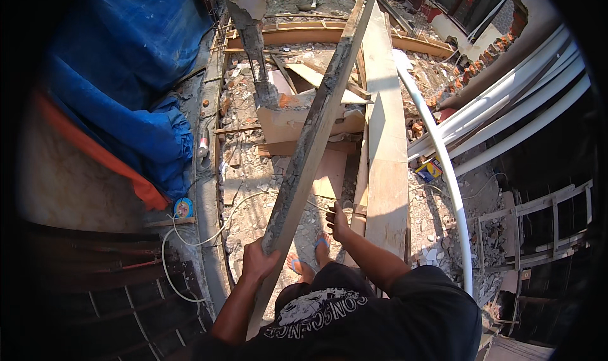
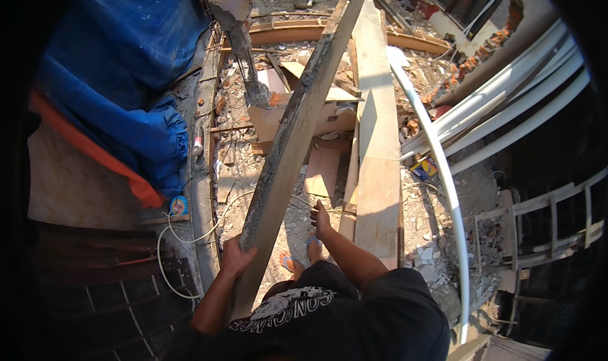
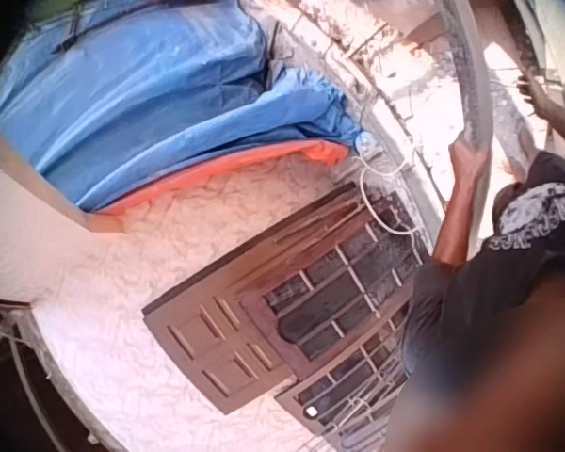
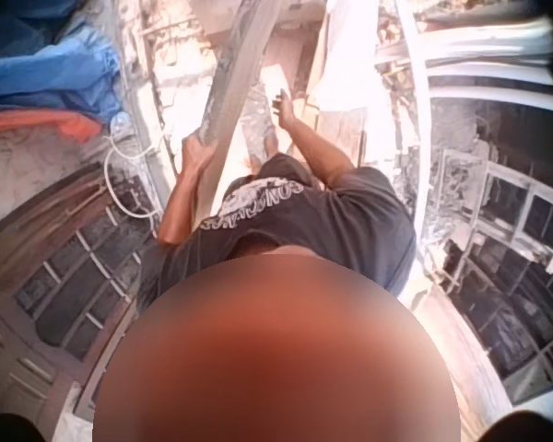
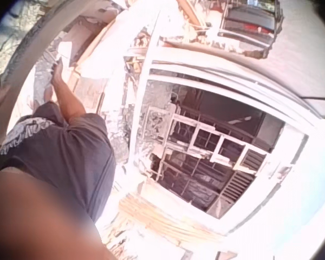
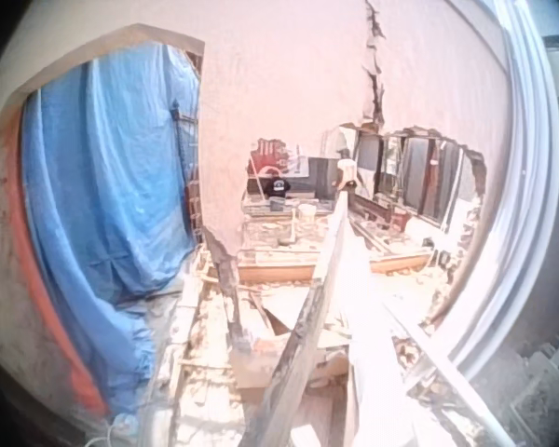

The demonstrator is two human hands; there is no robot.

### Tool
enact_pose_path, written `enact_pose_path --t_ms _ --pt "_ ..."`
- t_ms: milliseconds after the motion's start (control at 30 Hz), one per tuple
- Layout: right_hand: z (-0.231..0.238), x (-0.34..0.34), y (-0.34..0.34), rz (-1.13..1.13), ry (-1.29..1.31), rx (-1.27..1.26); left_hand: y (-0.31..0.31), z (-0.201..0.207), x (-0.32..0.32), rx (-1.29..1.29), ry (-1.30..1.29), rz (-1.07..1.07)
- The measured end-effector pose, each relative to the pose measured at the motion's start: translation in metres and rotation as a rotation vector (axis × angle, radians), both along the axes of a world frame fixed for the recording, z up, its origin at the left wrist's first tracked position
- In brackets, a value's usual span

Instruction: The person removes wooden planks and metal rods from a partially demolished ceiling structure. They lift and drop planks, then pry and pull out metal rods using hand force.

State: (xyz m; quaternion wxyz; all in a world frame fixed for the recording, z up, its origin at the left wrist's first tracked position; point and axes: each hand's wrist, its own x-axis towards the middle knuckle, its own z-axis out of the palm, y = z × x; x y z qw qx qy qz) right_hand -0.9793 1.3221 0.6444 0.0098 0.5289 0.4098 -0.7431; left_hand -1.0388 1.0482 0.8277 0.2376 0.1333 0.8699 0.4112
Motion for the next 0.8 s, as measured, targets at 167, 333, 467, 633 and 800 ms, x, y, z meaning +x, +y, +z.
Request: enact_pose_path --t_ms 167,333,467,633,800 --pt "-0.078 -0.013 -0.113 0.075 0.188 -0.704 0.028 0.031 -0.027 -0.040 0.017 0.036" --pt "-0.030 -0.071 -0.133 -0.133 0.442 -0.895 0.043 0.032 -0.047 -0.147 0.022 -0.016" --pt "-0.001 -0.073 -0.101 -0.299 0.478 -0.800 0.062 0.021 -0.078 -0.108 0.010 -0.046" --pt "-0.012 -0.087 -0.034 -0.327 0.444 -0.595 0.119 -0.003 -0.127 -0.073 -0.114 -0.039" --pt "-0.034 -0.112 0.044 -0.380 0.414 -0.397 0.191 -0.038 -0.179 -0.034 -0.135 -0.070"
